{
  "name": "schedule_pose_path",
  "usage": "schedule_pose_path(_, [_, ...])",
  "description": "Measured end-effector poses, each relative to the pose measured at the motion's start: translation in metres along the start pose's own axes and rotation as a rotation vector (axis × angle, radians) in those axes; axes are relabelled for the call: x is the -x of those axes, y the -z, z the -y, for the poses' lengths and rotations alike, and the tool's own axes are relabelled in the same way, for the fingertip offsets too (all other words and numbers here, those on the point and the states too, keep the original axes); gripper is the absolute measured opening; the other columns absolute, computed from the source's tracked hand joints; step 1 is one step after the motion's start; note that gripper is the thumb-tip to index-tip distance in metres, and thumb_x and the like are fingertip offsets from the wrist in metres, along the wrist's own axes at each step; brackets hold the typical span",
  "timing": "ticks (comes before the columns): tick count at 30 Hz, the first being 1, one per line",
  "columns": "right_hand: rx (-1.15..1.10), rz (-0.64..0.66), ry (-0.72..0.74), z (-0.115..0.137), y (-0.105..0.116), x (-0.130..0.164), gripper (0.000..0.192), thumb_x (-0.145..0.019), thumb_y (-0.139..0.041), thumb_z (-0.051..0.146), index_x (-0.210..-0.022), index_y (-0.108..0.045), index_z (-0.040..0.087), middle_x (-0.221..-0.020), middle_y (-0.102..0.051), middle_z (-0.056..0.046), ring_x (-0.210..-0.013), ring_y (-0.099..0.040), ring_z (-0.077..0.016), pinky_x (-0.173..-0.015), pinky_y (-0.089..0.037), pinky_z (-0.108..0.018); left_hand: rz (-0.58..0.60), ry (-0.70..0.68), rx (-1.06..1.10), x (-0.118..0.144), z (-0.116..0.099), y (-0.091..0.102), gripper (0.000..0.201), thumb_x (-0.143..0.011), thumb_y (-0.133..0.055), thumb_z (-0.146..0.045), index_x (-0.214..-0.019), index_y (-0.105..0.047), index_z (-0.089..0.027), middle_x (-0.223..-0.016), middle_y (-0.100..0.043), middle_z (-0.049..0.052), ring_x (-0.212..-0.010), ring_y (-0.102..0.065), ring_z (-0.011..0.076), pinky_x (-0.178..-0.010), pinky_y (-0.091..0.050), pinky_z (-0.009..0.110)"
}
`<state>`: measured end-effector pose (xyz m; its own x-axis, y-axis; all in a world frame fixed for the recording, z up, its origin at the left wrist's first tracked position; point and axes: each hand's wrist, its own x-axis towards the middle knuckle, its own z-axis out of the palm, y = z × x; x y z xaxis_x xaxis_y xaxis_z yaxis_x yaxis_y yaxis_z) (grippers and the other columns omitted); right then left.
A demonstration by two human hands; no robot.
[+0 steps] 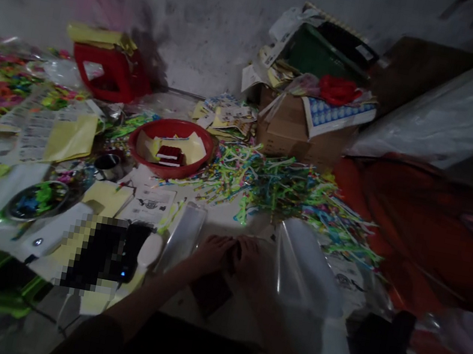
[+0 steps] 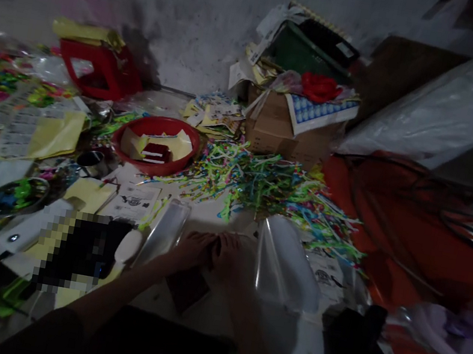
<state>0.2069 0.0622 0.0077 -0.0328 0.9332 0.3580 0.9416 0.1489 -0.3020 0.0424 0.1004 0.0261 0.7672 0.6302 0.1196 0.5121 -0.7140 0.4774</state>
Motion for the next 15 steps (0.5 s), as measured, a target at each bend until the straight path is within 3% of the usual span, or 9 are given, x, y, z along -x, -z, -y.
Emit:
schedule_pose_path(5, [-0.009,-0.007,0.047,-0.006,-0.004,-0.001,0.028,-0.088,-0.041,0.025,-0.102,-0.063,0.013,-0.103,-0.067,-0.012,-0.101,-0.057,-0.0254,-0.098,-0.039,-0.044,-0.031,0.056,-0.019,0.007,-0.014,0.003,0.053,-0.088,-0.050,-0.023,-0.138,-0.036,-0.016,-0.138,-0.050,0.012,-0.123,-0.049,0.0239,-0.102,-0.037,0.040])
schedule_pose_path(8, [0.006,-0.003,0.060,-0.006,-0.003,-0.002,0.029,-0.089,-0.037,0.025,-0.099,-0.062,0.014,-0.102,-0.067,-0.012,-0.097,-0.057,-0.0247,-0.094,-0.041,-0.042,-0.071,0.088,-0.027,0.024,-0.019,0.015,0.055,-0.087,-0.054,-0.026,-0.138,-0.037,-0.016,-0.137,-0.050,0.012,-0.125,-0.047,0.0227,-0.104,-0.037,0.036])
schedule_pose_path(11, [0.036,-0.030,0.061,-0.003,0.000,-0.002,0.029,-0.089,-0.038,0.026,-0.098,-0.063,0.014,-0.100,-0.068,-0.013,-0.095,-0.057,-0.0251,-0.091,-0.043,-0.041,-0.189,0.189,-0.022,0.058,-0.013,0.039,0.049,-0.085,-0.057,-0.030,-0.130,-0.047,-0.012,-0.136,-0.049,0.016,-0.126,-0.046,0.0254,-0.104,-0.039,0.037])
schedule_pose_path(15, [0.046,-0.071,0.066,-0.001,0.001,-0.003,0.031,-0.088,-0.039,0.028,-0.098,-0.064,0.012,-0.099,-0.068,-0.015,-0.097,-0.058,-0.0267,-0.091,-0.044,-0.043,-0.324,0.313,-0.020,0.123,0.013,0.081,0.036,-0.084,-0.053,-0.021,-0.120,-0.055,-0.014,-0.130,-0.053,0.015,-0.119,-0.050,0.0263,-0.101,-0.043,0.042])
